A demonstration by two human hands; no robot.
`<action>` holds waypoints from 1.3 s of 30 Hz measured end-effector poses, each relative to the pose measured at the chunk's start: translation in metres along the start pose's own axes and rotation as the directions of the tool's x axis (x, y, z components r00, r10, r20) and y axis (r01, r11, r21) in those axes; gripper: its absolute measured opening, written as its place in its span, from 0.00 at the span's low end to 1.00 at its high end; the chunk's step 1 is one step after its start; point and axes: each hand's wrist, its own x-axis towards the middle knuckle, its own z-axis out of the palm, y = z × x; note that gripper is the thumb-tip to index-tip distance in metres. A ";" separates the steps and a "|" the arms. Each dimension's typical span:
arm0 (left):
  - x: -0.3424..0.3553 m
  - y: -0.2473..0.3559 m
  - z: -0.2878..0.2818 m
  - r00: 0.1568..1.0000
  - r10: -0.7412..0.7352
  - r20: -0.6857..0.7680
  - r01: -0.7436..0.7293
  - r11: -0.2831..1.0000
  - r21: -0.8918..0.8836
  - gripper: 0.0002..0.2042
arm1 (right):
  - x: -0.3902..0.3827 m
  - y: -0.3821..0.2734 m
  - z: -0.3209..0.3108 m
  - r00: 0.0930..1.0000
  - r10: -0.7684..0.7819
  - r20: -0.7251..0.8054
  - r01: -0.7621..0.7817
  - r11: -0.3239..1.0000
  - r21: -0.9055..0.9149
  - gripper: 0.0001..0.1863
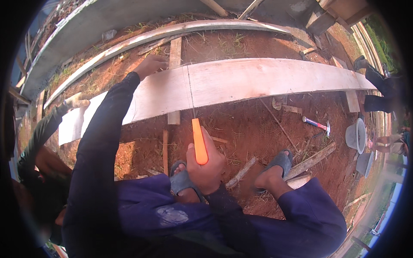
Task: The person measures and marks a long wooden plank with a pencil and tape measure, then uses a hand saw to cut the plank along the marked line. A second person assists by holding the plank steady during the cut.
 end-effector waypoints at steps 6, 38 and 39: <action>0.000 0.003 0.005 0.999 -0.034 -0.010 0.035 0.990 0.140 0.16 | -0.012 -0.001 0.012 0.996 0.026 0.087 -0.035 0.994 0.106 0.25; 0.020 0.013 0.028 0.955 0.205 0.214 -0.254 0.938 0.236 0.12 | -0.001 0.007 -0.001 0.990 0.131 0.056 -0.137 0.983 0.125 0.26; 0.020 0.014 0.029 0.939 0.249 0.237 -0.308 0.917 0.255 0.12 | 0.000 0.005 -0.003 0.987 0.154 0.057 -0.160 0.977 0.141 0.26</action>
